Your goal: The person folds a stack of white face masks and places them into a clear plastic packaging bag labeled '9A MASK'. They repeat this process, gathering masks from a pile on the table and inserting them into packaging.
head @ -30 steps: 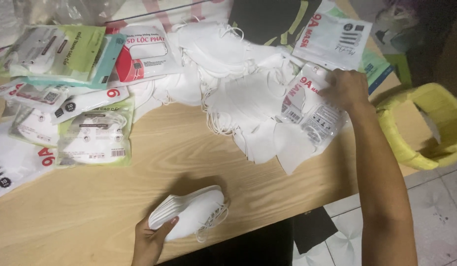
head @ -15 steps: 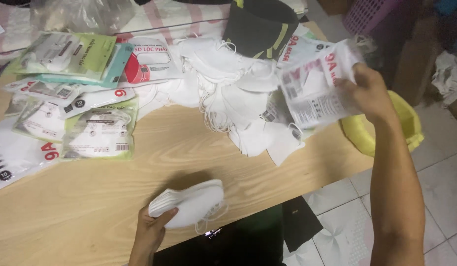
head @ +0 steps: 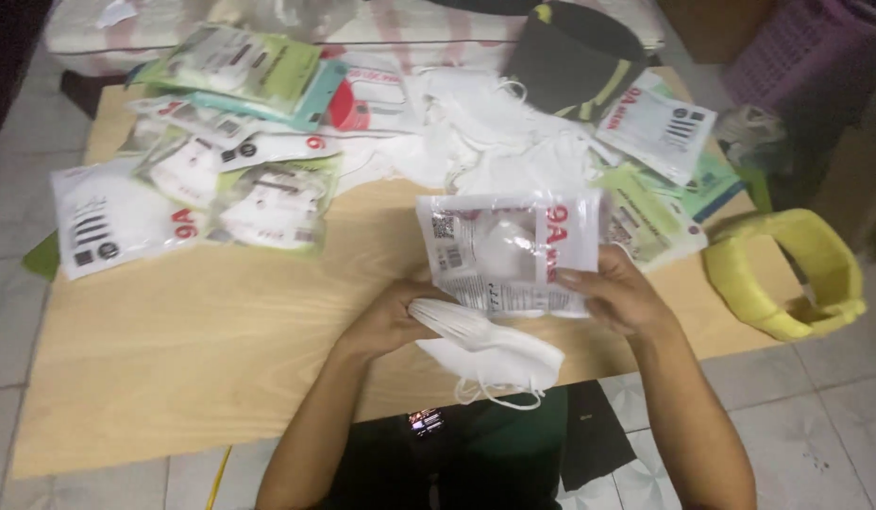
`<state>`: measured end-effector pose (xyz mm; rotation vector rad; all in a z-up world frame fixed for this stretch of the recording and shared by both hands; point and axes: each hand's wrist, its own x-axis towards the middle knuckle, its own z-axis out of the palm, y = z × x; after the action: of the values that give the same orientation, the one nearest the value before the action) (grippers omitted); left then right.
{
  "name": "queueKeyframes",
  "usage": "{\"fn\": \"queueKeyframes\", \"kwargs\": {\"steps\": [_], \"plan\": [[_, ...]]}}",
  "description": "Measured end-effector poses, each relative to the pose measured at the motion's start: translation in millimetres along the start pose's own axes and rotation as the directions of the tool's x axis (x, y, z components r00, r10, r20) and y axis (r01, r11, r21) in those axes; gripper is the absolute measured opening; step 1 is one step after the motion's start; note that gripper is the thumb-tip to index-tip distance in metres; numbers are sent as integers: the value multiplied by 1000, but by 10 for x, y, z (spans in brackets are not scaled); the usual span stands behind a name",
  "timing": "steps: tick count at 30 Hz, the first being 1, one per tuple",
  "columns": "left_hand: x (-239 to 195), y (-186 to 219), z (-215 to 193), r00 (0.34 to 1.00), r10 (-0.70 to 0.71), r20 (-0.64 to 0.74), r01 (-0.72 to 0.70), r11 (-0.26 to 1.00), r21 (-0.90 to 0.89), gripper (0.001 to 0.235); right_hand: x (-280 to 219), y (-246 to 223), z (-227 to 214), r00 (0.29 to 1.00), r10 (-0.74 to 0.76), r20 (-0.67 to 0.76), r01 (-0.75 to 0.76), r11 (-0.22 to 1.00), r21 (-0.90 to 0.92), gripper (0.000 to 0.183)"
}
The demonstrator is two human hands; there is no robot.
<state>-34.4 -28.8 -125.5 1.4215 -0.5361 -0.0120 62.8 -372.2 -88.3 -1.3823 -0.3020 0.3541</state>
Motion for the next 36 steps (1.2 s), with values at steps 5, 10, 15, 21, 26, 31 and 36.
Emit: {"fn": "queueKeyframes", "kwargs": {"steps": [5,10,15,21,26,31,36], "plan": [[-157,-4,-54,1000,-24,2,25,997,-77,28,-56,155,262,965,-2,263,-14,998,59,66],[-319,27,-121,997,-60,-56,52,990,-131,28,-75,-145,632,849,-66,524,86,996,-13,78],[-466,-81,-212,982,-115,-147,92,984,-156,29,-63,-120,420,877,-120,465,299,894,-334,69],[-454,5,-170,967,-147,-207,100,969,-225,29,-188,-157,585,890,-325,319,456,627,-632,44],[-483,64,-172,958,-160,-238,100,965,-243,28,-160,-320,860,843,-440,310,527,555,-644,39],[-560,-13,-206,950,-164,-265,103,968,-228,27,-68,-35,774,937,-192,292,310,842,-441,49],[-631,-28,-168,928,-221,-301,150,959,-241,29,-120,-59,897,940,-108,325,231,900,-370,59]]}}
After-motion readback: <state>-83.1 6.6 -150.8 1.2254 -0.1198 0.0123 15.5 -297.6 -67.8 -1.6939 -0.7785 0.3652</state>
